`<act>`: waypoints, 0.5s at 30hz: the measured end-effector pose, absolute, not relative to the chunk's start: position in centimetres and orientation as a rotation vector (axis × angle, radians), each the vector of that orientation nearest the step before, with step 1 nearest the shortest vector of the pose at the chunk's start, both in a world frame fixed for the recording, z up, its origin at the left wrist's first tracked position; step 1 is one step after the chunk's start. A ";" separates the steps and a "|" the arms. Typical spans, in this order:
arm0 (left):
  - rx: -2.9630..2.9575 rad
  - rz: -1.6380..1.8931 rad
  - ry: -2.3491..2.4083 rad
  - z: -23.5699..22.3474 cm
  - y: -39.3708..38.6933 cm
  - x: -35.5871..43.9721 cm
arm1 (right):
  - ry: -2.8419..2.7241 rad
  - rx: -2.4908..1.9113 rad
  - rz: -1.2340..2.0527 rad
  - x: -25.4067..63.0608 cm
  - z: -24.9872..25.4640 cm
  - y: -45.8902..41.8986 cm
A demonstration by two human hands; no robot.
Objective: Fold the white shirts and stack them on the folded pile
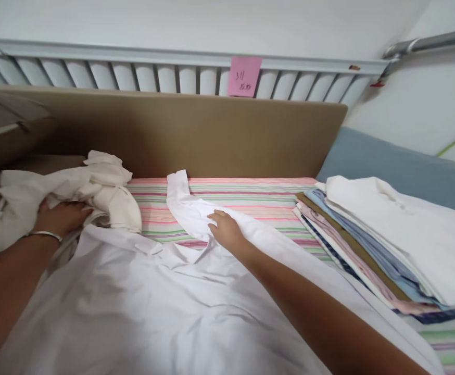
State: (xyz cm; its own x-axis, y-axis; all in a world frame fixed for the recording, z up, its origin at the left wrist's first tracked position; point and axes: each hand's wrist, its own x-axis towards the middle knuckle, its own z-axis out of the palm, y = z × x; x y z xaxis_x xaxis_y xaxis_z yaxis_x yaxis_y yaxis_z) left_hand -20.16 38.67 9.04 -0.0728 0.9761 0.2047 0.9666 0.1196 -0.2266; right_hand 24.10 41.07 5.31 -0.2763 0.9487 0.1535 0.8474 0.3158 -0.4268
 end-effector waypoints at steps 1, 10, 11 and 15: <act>-1.919 0.077 -2.078 9.0 38.8 -20.1 | -2.208 -1.589 0.371 24.0 5.3 41.5; -2.383 -0.191 -1.884 10.9 34.1 -14.4 | -2.113 -1.868 0.427 22.8 5.0 48.3; -2.419 -0.099 -1.869 10.7 33.6 -14.3 | -2.105 -1.920 0.439 22.8 4.9 48.9; -2.227 0.093 -1.913 10.1 33.0 -14.5 | -2.106 -2.071 0.442 24.3 5.2 50.2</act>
